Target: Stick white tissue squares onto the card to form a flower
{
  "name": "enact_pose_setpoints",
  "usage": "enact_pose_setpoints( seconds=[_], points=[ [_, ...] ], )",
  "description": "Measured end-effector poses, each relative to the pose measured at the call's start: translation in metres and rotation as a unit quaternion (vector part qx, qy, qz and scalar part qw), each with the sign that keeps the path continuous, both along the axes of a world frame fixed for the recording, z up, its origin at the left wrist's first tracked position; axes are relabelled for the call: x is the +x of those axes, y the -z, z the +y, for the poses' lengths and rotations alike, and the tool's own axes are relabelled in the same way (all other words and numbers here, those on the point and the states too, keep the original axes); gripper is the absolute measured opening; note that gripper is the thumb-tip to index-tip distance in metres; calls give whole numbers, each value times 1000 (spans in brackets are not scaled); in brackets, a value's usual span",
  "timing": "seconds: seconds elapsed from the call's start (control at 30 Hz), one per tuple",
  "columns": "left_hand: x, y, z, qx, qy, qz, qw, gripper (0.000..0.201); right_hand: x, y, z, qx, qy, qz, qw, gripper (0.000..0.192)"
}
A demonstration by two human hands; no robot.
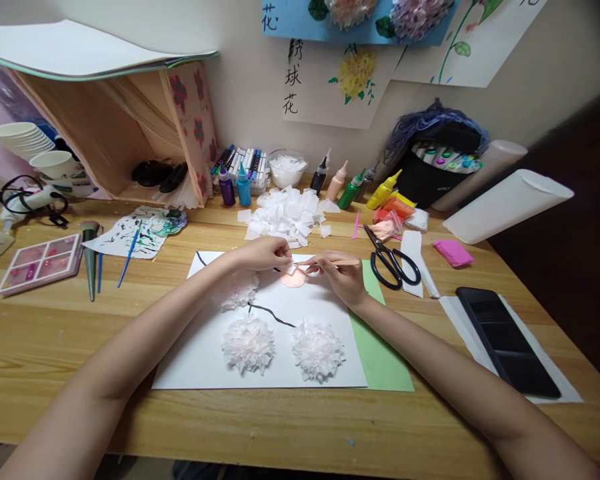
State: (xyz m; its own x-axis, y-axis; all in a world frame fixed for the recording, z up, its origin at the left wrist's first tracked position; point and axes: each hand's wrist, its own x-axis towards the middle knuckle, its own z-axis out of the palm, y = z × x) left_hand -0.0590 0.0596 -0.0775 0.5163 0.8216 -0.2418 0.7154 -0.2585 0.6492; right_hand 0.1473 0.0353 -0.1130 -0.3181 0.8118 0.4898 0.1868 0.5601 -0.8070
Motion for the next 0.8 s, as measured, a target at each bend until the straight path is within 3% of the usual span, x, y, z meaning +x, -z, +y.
enact_pose_setpoints(
  seconds=[0.27, 0.53, 0.7, 0.8],
  points=[
    [-1, 5, 2, -5, 4, -23, 1000, 20, -1, -1, 0, -1, -16, -16, 1000, 28],
    [-2, 1, 2, -23, 18, -34, 999, 20, -4, -5, 2, 88, -44, -82, 992, 24],
    [-4, 2, 3, -57, 28, -60, 996, 18, -11, -13, 4, 101, -3, -115, 988, 30],
    [-6, 3, 4, -67, 33, -74, 994, 18, -11, -9, 5, 68, 18, -98, 993, 31]
  ],
)
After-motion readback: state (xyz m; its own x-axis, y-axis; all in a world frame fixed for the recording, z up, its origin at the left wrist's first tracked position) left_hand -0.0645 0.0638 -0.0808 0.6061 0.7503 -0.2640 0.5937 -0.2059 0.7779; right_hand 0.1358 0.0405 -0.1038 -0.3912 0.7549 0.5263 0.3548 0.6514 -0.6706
